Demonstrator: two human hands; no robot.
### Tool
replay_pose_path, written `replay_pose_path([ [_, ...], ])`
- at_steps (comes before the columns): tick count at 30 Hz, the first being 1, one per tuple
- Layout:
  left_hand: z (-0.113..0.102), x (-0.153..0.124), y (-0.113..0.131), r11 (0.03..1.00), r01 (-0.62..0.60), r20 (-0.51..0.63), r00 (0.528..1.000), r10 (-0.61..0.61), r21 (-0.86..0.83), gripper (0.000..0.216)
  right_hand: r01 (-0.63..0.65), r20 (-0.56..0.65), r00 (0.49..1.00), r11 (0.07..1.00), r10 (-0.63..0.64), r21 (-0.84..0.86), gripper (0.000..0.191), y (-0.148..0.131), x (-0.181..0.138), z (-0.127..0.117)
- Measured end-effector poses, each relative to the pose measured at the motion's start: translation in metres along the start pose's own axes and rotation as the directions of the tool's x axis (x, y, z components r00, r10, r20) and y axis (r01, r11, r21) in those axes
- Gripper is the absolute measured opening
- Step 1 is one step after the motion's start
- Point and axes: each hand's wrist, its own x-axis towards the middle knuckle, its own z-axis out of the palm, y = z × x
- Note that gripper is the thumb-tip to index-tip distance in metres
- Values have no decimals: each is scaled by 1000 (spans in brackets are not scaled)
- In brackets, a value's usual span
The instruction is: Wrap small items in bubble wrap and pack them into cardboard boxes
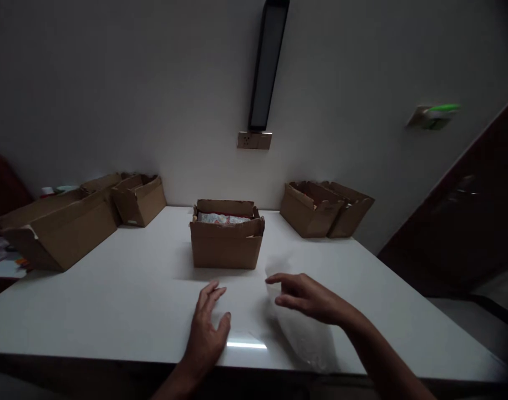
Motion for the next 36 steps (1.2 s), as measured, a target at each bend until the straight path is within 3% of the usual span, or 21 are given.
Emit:
replay_pose_path([
  [4,-1,-3,21,983,-133,166,974,154,-129,71,129,127,986,979,-109,-159,38,-23,10,41],
  [7,-12,1,25,950,-217,326,902,283,-222,84,253,201,953,959,-225,-126,30,-34,12,59],
  [11,-18,-4,18,961,-172,466,847,257,-217,85,279,211,939,960,-273,0,26,-28,10,69],
  [14,-14,-10,11,969,-185,489,838,242,-162,80,202,176,963,979,-206,38,34,-14,1,71],
  [19,-8,-10,3,965,-260,437,865,247,-30,43,34,132,991,999,-29,-36,41,5,-22,69],
  [22,-9,-9,6,959,-284,439,860,259,-10,39,-28,120,992,999,32,-37,40,9,-28,69],
  [29,-16,-18,32,994,-97,517,849,109,-50,51,84,132,987,993,-94,79,41,5,-15,82],
  [36,-23,-21,28,999,33,496,867,-43,29,18,60,136,989,998,-57,-16,36,-2,-12,80],
])
